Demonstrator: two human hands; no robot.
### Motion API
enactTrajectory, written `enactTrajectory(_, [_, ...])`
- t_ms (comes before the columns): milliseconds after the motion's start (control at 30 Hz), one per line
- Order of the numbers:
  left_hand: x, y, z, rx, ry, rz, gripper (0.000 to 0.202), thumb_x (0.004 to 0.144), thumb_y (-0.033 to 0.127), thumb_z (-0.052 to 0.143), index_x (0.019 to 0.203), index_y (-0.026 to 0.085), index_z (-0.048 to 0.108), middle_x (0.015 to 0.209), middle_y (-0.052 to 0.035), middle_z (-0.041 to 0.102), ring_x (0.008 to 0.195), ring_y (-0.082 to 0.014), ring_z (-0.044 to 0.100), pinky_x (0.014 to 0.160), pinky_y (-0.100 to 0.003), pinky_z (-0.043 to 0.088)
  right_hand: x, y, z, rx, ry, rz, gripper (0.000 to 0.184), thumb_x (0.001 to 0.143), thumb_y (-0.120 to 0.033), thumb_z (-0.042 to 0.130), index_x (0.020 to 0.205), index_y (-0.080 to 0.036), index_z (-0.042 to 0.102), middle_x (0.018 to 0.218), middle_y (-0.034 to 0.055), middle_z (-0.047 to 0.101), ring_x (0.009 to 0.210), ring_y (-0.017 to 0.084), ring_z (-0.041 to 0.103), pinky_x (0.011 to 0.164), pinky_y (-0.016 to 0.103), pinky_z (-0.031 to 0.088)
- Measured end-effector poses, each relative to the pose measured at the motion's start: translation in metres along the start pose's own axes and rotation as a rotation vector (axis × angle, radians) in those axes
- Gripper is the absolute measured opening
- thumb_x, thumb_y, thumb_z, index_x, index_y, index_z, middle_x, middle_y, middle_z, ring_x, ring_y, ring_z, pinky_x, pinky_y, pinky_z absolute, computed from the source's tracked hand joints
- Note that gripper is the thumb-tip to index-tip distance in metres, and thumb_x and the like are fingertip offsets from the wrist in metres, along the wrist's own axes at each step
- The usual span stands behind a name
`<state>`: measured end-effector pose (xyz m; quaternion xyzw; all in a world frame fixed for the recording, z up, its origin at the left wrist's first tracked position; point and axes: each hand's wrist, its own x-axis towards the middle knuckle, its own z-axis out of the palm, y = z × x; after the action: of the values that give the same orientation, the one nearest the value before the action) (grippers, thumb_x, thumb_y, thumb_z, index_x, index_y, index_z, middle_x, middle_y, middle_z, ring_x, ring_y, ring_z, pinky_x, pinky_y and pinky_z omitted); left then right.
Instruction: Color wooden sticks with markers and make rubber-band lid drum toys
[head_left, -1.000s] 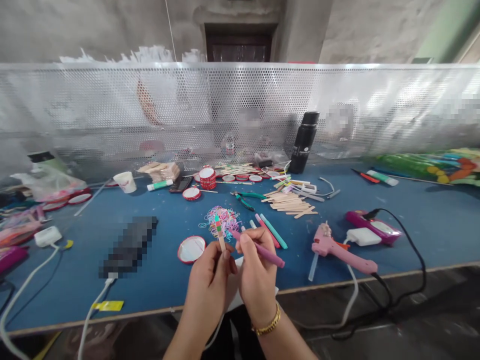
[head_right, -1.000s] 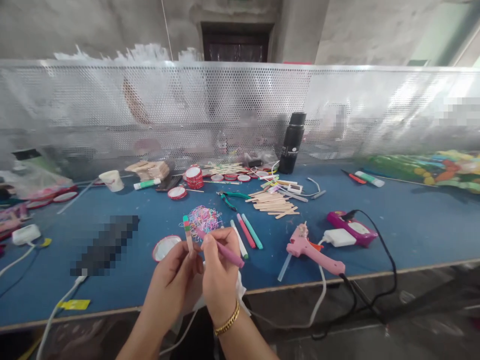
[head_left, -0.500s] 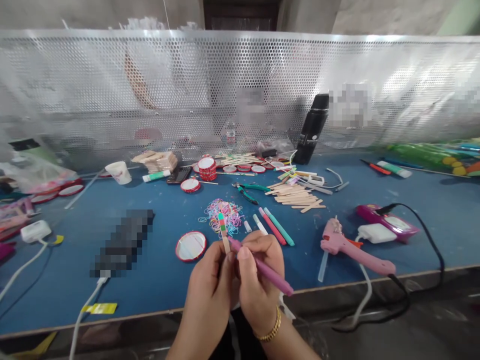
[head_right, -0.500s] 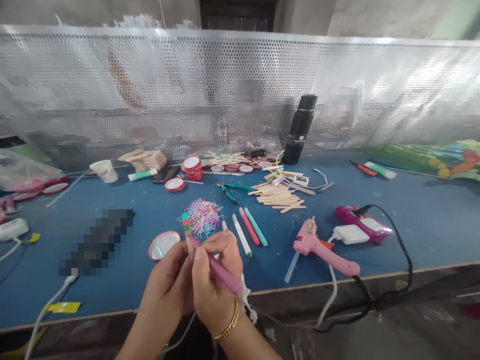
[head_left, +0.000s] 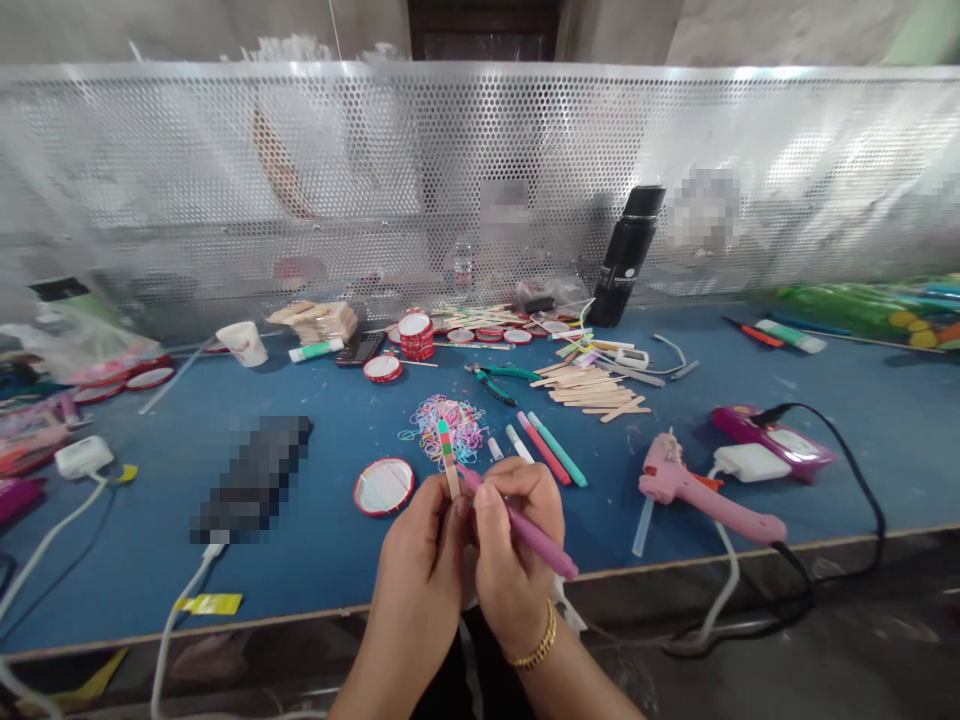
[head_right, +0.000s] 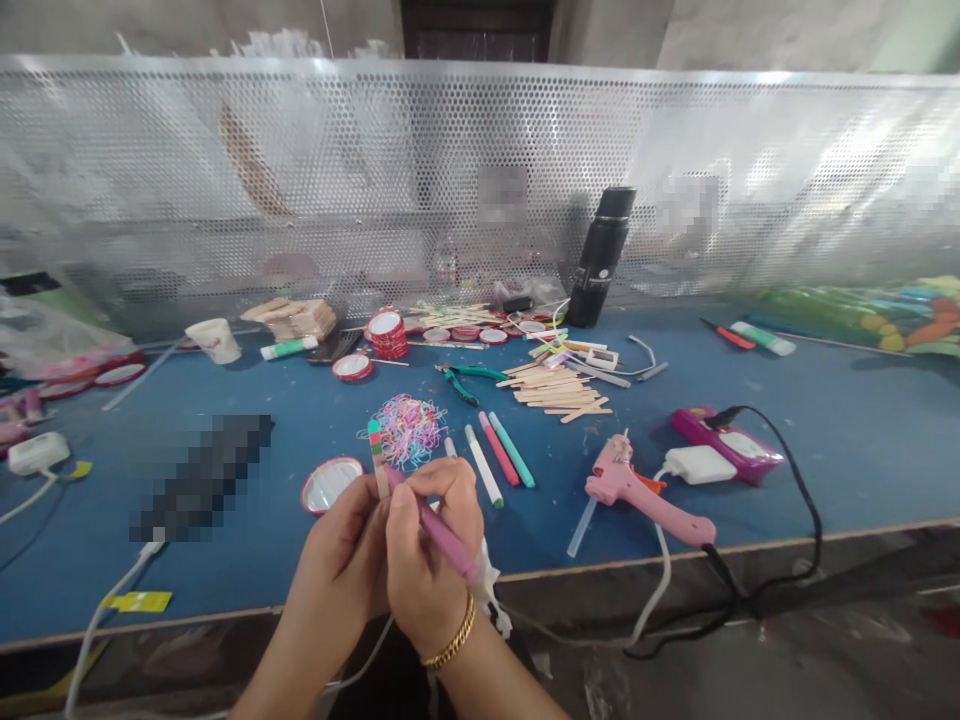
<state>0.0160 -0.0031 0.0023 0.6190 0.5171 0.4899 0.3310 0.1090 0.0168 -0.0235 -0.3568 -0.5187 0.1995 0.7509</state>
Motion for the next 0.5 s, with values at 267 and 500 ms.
enactTrajectory(267, [-0.0007,0.0012,-0.0003,0.042,0.010,0.035,0.027,0.102,0.041,0.050,0.084,0.023,0.058,0.075,0.0001,0.061,0.070,-0.0170,0.056,0.064,-0.027,0.043,0.0012,-0.0009,0.0009,-0.027,0.031,-0.007,0.008,0.100,-0.022,0.056,0.093,-0.025,0.054,0.089,0.0003,0.059,0.080,0.017,0.061,0.073,0.035,0.053])
enactTrajectory(500, [-0.0017,0.0008,0.0002,0.019,0.015,0.013,0.026,0.100,0.042,0.053,0.082,0.023,0.055,0.076,-0.0002,0.061,0.068,-0.0165,0.054,0.061,-0.026,0.043,0.0012,-0.0007,-0.0001,-0.043,-0.013,-0.032,0.008,0.099,-0.022,0.057,0.092,-0.025,0.054,0.089,0.0010,0.059,0.084,0.018,0.062,0.075,0.037,0.053])
